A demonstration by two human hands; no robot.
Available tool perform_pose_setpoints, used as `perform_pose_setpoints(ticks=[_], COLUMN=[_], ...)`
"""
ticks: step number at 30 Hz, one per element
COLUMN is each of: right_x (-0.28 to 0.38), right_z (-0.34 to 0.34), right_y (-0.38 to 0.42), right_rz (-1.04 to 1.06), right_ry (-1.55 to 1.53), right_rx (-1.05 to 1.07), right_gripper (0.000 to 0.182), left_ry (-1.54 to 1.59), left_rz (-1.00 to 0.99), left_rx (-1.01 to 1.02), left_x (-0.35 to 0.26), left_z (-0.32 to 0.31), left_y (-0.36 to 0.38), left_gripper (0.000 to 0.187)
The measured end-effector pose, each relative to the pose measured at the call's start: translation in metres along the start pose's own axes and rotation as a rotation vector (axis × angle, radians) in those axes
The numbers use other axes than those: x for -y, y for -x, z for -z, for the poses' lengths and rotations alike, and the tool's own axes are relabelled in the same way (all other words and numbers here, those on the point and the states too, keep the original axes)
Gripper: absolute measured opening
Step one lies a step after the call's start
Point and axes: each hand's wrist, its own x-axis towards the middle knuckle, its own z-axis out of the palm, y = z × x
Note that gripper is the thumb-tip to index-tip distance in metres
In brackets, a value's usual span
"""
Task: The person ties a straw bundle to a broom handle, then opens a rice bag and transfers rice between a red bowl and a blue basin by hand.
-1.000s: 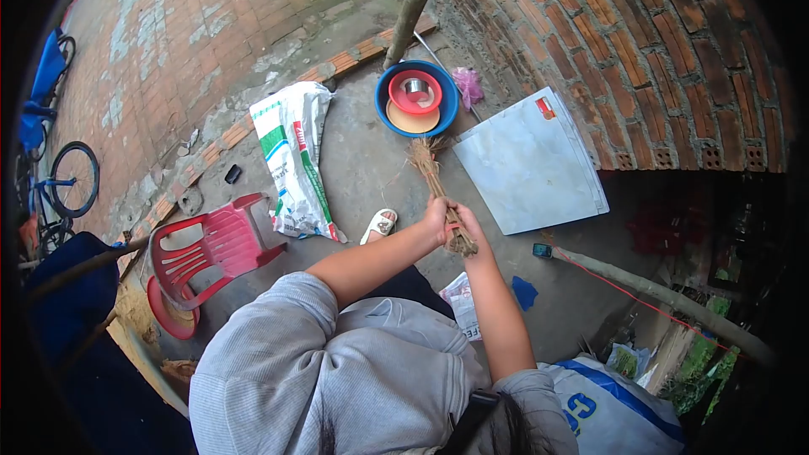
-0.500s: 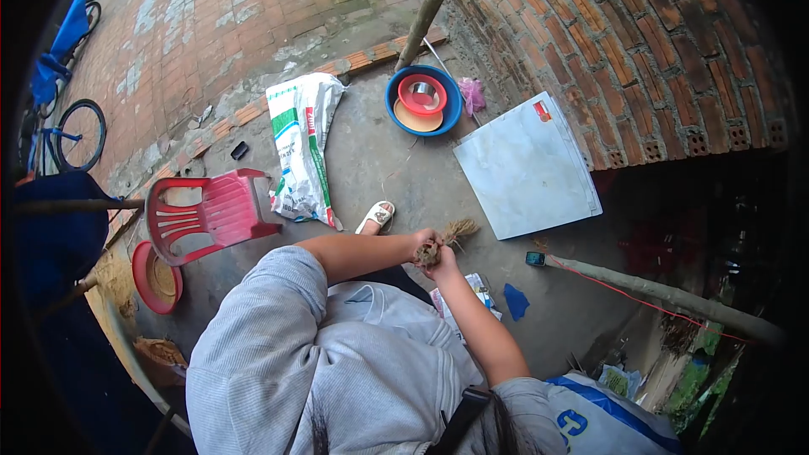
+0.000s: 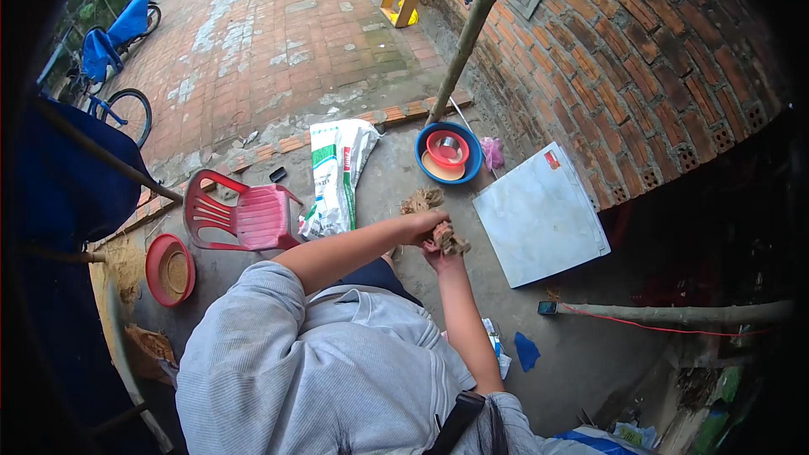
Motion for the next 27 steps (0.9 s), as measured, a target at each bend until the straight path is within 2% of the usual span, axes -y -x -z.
perform_pose_setpoints(ticks=[1, 3, 5, 7, 9, 11, 12, 13, 15, 16, 18, 19, 20, 21, 22, 23, 25, 26, 27], right_x=[0.028, 0.142, 0.171, 0.2, 0.226, 0.242, 0.247, 0.245, 0.244, 0.232, 0.228, 0.226, 0.236, 0.244, 0.252, 0.257, 0.258, 0.261, 0.265], right_z=[-0.007, -0.03, -0.032, -0.035, -0.042, -0.046, -0.047, -0.047, -0.043, -0.038, -0.031, -0.03, -0.032, -0.033, -0.031, -0.027, -0.018, -0.013, -0.006], right_y=[-0.008, -0.005, -0.013, -0.03, -0.05, -0.07, -0.08, -0.093, -0.121, -0.139, -0.162, -0.174, -0.184, -0.194, -0.205, -0.22, -0.244, -0.251, -0.257], right_rz=[0.034, -0.373, -0.298, -0.274, -0.265, -0.354, -0.306, -0.304, -0.452, -0.492, -0.471, -0.454, -0.502, -0.494, -0.515, -0.532, -0.523, -0.506, -0.485], right_ry=[-0.133, -1.162, -1.088, -1.009, -1.018, -1.14, -1.045, -1.053, -1.05, -1.168, -1.063, -0.973, -0.85, -0.87, -0.819, -0.763, -0.691, -0.603, -0.517], right_rx=[-0.075, -0.067, 0.025, 0.124, 0.114, 0.106, 0.145, 0.151, 0.145, 0.206, 0.229, 0.252, 0.131, 0.109, 0.084, 0.062, 0.039, 0.06, 0.081], right_gripper=[0.034, 0.034, 0.036, 0.025, 0.025, 0.025, 0.027, 0.027, 0.025, 0.023, 0.023, 0.023, 0.025, 0.025, 0.027, 0.03, 0.036, 0.038, 0.041], left_ry=[0.007, -0.291, -0.31, -0.468, -0.494, -0.733, -0.934, -1.079, -1.216, -1.216, -1.085, -1.031, -0.907, -0.789, -0.731, -0.742, -0.511, -0.4, -0.412], left_rz=[-0.052, -0.093, -0.175, -0.221, -0.285, -0.552, -0.794, -0.827, -0.908, -0.966, -1.083, -1.054, -1.014, -0.97, -0.944, -0.941, -0.913, -0.9, -0.884], left_rx=[0.071, -0.04, -0.109, -0.027, -0.051, -0.111, -0.189, -0.254, -0.276, -0.231, -0.09, -0.028, 0.011, 0.05, -0.044, -0.019, -0.129, -0.106, -0.085], left_x=[-0.012, -0.064, -0.08, -0.101, -0.123, -0.141, -0.144, -0.156, -0.175, -0.185, -0.2, -0.206, -0.217, -0.227, -0.228, -0.238, -0.253, -0.259, -0.264], left_z=[0.004, -0.015, -0.015, -0.003, 0.005, 0.015, 0.033, 0.036, 0.062, 0.076, 0.103, 0.108, 0.105, 0.1, 0.105, 0.107, 0.11, 0.116, 0.119], left_y=[0.003, 0.064, 0.07, 0.076, 0.089, 0.096, 0.079, 0.083, 0.065, 0.053, 0.015, 0.002, 0.001, 0.0, -0.023, -0.038, -0.065, -0.08, -0.091], left_gripper=[0.04, 0.043, 0.049, 0.056, 0.054, 0.053, 0.051, 0.05, 0.051, 0.053, 0.062, 0.071, 0.075, 0.078, 0.075, 0.075, 0.067, 0.057, 0.057])
